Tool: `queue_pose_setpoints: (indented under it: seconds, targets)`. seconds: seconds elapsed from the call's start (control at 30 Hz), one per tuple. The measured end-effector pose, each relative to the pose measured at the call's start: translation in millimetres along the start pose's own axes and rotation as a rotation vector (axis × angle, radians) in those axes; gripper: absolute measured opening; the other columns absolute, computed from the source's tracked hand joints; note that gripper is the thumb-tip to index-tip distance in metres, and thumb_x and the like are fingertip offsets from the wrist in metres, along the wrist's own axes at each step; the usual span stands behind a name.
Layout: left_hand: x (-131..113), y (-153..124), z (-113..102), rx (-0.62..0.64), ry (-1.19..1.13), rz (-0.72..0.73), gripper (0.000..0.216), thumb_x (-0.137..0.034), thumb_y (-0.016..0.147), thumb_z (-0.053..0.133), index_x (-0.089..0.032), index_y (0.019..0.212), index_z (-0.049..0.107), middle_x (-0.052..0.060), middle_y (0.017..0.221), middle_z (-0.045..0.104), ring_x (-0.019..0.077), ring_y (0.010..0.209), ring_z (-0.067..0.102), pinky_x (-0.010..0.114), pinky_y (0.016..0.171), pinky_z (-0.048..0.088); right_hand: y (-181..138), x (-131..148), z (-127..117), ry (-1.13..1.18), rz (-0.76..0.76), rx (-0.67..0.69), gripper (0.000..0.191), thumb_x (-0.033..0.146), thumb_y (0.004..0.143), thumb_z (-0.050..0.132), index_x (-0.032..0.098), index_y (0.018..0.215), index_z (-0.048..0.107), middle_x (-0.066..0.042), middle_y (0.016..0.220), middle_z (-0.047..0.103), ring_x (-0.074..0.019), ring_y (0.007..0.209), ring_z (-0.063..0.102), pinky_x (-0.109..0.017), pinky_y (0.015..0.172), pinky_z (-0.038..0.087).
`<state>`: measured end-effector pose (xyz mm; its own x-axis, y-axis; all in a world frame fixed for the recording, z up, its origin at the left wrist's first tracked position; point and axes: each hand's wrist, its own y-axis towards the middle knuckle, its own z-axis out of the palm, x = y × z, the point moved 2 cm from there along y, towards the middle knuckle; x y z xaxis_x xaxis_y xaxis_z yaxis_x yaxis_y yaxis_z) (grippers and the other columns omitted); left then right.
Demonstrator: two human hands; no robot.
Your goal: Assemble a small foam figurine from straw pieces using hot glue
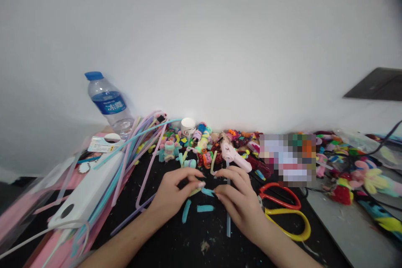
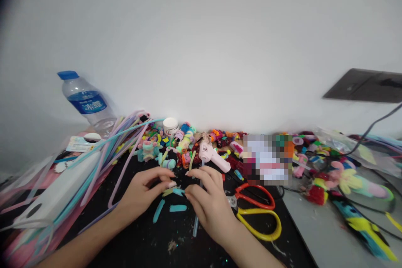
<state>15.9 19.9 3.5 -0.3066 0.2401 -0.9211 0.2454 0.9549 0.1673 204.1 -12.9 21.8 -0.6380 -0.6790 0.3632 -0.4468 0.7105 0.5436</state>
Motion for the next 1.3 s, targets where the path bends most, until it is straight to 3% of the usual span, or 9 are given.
queue_pose_setpoints:
  seconds: [0.1,0.23,0.37,0.47,0.53,0.8,1.0,1.3]
  targets:
    - [5.0,2.9,-8.8,-0.166,0.031,-0.065,0.015,-0.028,0.083,0.056,-0.017,0.09,0.063,-0.004,0.058,0.052,0.0131,0.055,0.054,0.024,0.055,0.043,-0.6,-2.4,-0.4,0.005,0.022,-0.037,0.015,0.01,0.086,0.048,0.021,0.087,0.058,-0.008,0.109,0.057,-0.0234,0.107,0.048,-0.042,0.088,0.044]
    - [6.9,3.9,-14.7,-0.206,0.106,-0.095,0.021,-0.033,0.088,0.048,-0.018,0.097,0.06,-0.004,0.058,0.046,0.0126,0.051,0.046,0.024,0.051,0.038,-1.2,-3.5,-1.0,0.007,0.044,-0.08,0.013,0.011,0.086,0.049,0.021,0.086,0.056,-0.008,0.106,0.058,-0.0228,0.105,0.049,-0.04,0.087,0.044]
    - [-2.1,3.0,-9.3,-0.04,0.071,0.083,0.016,-0.026,0.085,0.052,-0.018,0.096,0.062,0.005,0.099,0.056,0.0133,0.072,0.054,0.025,0.065,0.044,-1.5,-3.0,-0.9,0.011,0.044,-0.096,0.013,0.01,0.085,0.049,0.021,0.087,0.056,-0.008,0.105,0.058,-0.0229,0.104,0.05,-0.04,0.086,0.044]
    - [-9.2,0.2,-0.3,0.173,0.01,0.126,0.013,-0.024,0.082,0.059,-0.018,0.092,0.064,0.004,0.095,0.057,0.0115,0.067,0.051,0.024,0.063,0.043,-1.9,-1.7,-0.5,0.025,0.023,-0.094,0.014,0.009,0.085,0.05,0.02,0.089,0.057,-0.008,0.106,0.058,-0.0231,0.105,0.049,-0.041,0.087,0.043]
    - [-11.7,-1.7,4.6,0.243,-0.027,0.106,0.01,-0.023,0.08,0.062,-0.018,0.087,0.066,0.002,0.089,0.058,0.0107,0.064,0.05,0.023,0.061,0.042,-2.0,-0.4,-0.2,0.039,0.007,-0.082,0.014,0.009,0.084,0.051,0.02,0.088,0.058,-0.008,0.106,0.058,-0.0232,0.105,0.049,-0.041,0.087,0.044]
    - [-9.6,-4.5,9.7,0.262,-0.107,-0.011,0.014,-0.023,0.08,0.062,-0.015,0.069,0.061,-0.001,0.073,0.056,0.0126,0.067,0.05,0.024,0.061,0.038,-3.1,1.6,0.1,0.084,-0.001,-0.029,0.016,0.007,0.085,0.048,0.019,0.087,0.056,-0.008,0.108,0.057,-0.0225,0.107,0.047,-0.039,0.088,0.043]
    - [-14.0,-8.8,15.0,0.45,-0.113,-0.017,0.021,-0.025,0.076,0.066,-0.014,0.061,0.058,-0.003,0.067,0.051,0.0108,0.063,0.047,0.023,0.061,0.037,-4.2,2.4,-0.7,0.143,-0.023,-0.007,0.017,0.004,0.084,0.043,0.019,0.088,0.051,-0.008,0.104,0.056,-0.0219,0.105,0.045,-0.039,0.088,0.04]
    - [-8.8,-4.0,7.1,0.402,-0.125,-0.015,0.011,-0.025,0.079,0.065,-0.015,0.08,0.068,0.0,0.083,0.059,0.0092,0.061,0.048,0.022,0.056,0.037,-1.9,-1.2,-2.4,0.125,0.004,-0.04,0.018,0.003,0.083,0.041,0.019,0.088,0.048,-0.008,0.104,0.054,-0.0211,0.103,0.045,-0.038,0.086,0.038]
